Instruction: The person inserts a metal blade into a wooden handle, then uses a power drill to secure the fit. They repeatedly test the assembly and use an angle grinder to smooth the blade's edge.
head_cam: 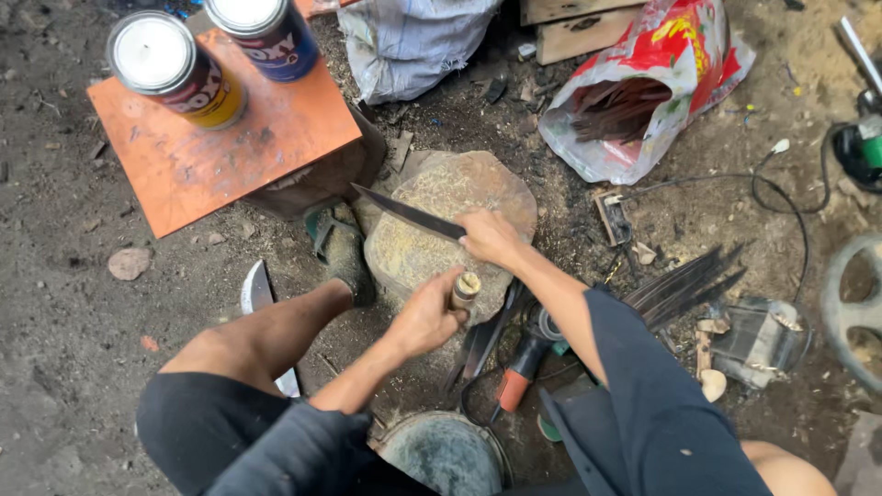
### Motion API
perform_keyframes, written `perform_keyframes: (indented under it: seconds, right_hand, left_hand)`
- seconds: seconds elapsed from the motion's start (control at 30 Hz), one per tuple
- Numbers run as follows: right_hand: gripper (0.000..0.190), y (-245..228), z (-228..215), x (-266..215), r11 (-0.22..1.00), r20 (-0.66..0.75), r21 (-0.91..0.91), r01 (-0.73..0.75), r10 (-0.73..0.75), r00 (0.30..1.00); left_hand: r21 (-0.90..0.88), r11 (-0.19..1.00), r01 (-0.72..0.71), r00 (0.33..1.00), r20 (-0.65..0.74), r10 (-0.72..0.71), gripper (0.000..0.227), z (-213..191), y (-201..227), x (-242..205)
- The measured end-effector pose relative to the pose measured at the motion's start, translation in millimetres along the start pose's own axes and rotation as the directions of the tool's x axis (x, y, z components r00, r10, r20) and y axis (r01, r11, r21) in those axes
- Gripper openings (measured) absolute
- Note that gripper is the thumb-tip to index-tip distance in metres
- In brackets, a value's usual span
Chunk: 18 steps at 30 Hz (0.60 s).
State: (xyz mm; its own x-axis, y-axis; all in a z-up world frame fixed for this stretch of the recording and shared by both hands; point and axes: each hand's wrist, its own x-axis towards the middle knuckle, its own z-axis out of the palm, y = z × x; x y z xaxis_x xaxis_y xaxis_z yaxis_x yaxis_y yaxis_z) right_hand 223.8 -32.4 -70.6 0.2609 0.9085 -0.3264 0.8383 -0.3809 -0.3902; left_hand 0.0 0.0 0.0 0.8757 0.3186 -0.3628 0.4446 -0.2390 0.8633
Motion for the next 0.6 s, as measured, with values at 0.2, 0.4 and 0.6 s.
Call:
perform_keyframes:
  seconds: [0.2,0.4,0.6]
  right_hand:
    - [0.038,-27.7,-141.1,-97.1,0.977,-0.458,0.206,0.051,0.050,0.888]
    - [0.022,-48.1,-230.0,-199.4,0.489,-0.686,0.696,0.526,0.236,0.689]
    - [0.019,-60.4,-234.0,-241.2,0.541,-0.797,0.599,0.591,0.330,0.506]
  left_hand:
    - [0.049,0.830,-0.556,0.815,-0.160,0.556,0.049,-66.3,69.9,-27.5]
    - [0.182,0.709,-0.681,0.702,-0.110,0.703,0.047,-72.3,107.3,-27.7]
    - [0.129,0.738,-0.662,0.717,-0.178,0.674,0.053,-48.9,100.3,-7.7]
